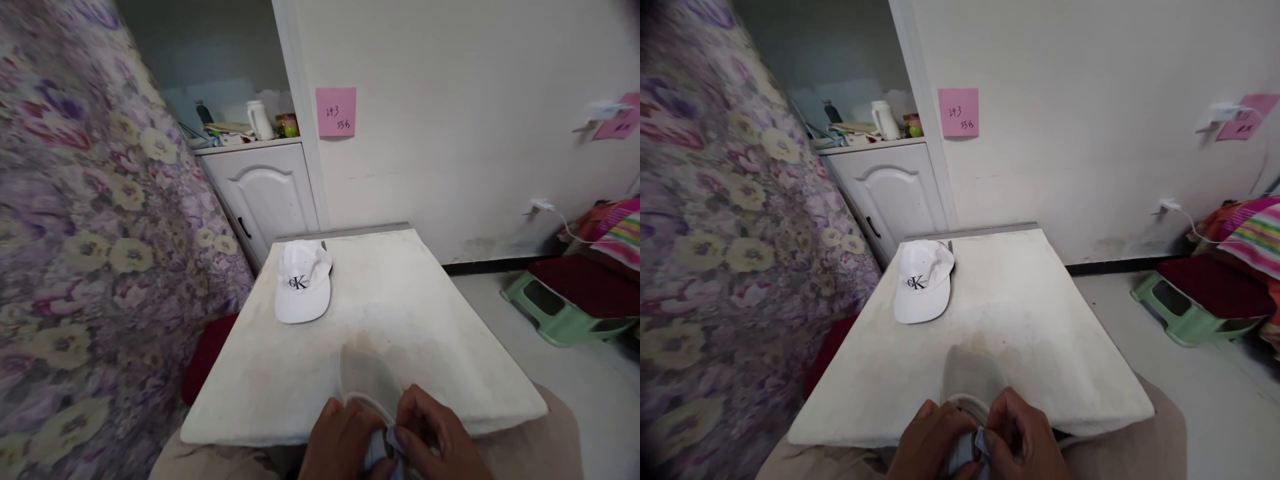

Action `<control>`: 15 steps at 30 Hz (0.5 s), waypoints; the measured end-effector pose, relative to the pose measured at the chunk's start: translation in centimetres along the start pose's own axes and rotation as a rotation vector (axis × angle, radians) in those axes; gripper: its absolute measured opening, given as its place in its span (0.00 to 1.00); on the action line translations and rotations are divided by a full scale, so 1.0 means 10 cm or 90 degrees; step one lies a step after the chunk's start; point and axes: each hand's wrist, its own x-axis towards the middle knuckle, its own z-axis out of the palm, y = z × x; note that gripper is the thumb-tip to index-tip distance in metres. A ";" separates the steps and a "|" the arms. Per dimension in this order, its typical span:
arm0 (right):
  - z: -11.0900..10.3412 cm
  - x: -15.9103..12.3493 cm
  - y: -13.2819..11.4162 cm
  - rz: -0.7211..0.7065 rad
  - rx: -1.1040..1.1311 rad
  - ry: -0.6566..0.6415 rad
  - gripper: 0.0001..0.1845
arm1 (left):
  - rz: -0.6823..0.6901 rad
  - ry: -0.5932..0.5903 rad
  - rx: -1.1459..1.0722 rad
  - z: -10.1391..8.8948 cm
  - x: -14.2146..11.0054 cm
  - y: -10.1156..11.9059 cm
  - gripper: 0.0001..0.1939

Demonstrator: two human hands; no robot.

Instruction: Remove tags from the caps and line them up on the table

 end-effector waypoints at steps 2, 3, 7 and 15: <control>0.01 -0.01 0.02 0.004 -0.036 0.016 0.10 | 0.011 0.014 0.005 0.01 0.01 0.01 0.11; 0.01 -0.01 0.02 0.006 -0.049 0.019 0.10 | 0.012 0.026 0.006 0.01 0.02 0.02 0.12; 0.02 -0.01 0.02 0.007 -0.101 0.023 0.10 | 0.023 0.030 0.006 -0.05 0.05 0.05 0.11; -0.02 -0.02 0.00 0.005 -0.123 0.005 0.04 | 0.022 0.028 0.008 0.00 0.00 0.02 0.12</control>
